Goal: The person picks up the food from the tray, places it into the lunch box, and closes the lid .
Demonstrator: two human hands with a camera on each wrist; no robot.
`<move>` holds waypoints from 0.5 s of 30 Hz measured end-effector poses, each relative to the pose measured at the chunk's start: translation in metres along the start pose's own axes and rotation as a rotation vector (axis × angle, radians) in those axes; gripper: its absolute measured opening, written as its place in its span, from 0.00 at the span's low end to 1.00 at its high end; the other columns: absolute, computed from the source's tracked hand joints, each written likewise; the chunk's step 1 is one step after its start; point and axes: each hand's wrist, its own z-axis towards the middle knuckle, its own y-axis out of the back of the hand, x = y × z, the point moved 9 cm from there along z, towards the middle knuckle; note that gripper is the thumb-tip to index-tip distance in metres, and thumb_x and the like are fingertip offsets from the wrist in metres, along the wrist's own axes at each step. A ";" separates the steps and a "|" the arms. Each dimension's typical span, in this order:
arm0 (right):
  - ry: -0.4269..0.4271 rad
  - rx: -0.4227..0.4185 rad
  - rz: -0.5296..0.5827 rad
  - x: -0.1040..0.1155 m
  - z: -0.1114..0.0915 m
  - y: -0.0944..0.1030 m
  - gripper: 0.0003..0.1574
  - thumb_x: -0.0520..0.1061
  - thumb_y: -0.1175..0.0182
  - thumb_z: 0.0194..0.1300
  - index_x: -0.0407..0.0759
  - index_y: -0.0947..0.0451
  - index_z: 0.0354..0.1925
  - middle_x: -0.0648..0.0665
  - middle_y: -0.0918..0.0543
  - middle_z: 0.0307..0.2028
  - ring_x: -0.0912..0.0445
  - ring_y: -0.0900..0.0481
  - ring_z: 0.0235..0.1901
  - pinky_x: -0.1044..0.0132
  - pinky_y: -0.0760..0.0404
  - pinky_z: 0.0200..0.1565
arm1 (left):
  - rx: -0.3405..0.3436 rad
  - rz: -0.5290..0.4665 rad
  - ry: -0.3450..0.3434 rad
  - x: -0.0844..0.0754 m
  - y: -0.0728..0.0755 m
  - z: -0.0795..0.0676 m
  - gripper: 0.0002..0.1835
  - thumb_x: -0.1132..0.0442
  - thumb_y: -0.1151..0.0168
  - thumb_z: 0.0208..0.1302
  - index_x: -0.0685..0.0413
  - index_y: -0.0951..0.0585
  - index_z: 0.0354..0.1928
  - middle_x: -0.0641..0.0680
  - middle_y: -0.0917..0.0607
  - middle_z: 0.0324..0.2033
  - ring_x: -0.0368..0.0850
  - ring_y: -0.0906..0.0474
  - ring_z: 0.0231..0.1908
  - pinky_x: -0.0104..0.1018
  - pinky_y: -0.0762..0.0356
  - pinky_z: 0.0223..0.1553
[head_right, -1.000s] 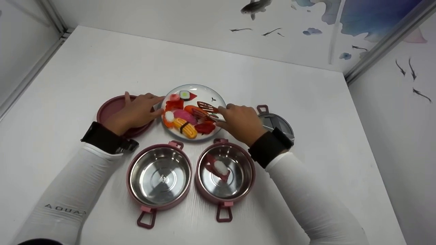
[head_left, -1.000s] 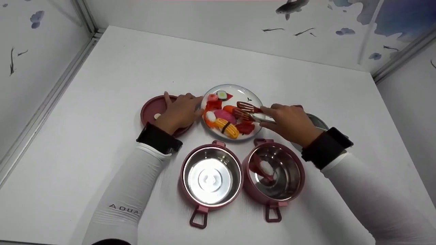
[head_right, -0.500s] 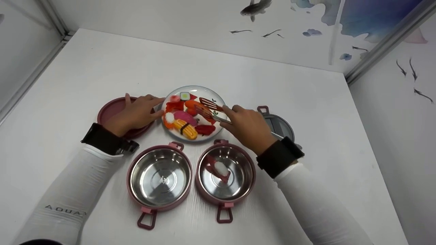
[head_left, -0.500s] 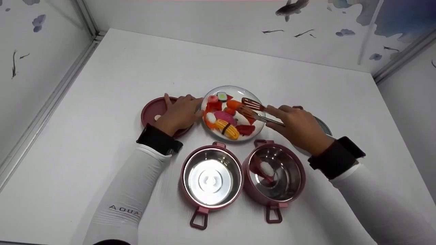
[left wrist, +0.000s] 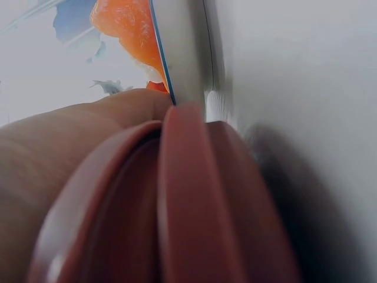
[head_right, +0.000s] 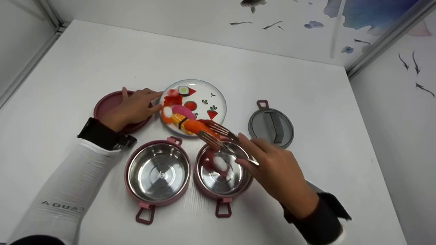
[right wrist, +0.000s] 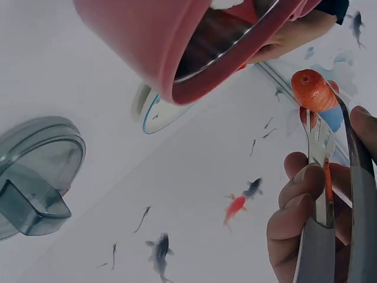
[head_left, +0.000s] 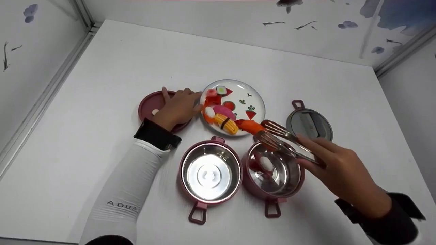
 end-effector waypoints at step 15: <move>-0.159 0.148 -0.058 0.001 -0.057 -0.019 0.49 0.43 0.18 0.40 0.57 0.21 0.63 0.55 0.15 0.36 0.73 0.40 0.21 0.83 0.37 0.22 | -0.005 0.010 0.035 0.015 0.008 -0.004 0.31 0.43 0.53 0.75 0.38 0.39 0.77 0.56 0.32 0.70 0.57 0.43 0.74 0.76 0.81 0.67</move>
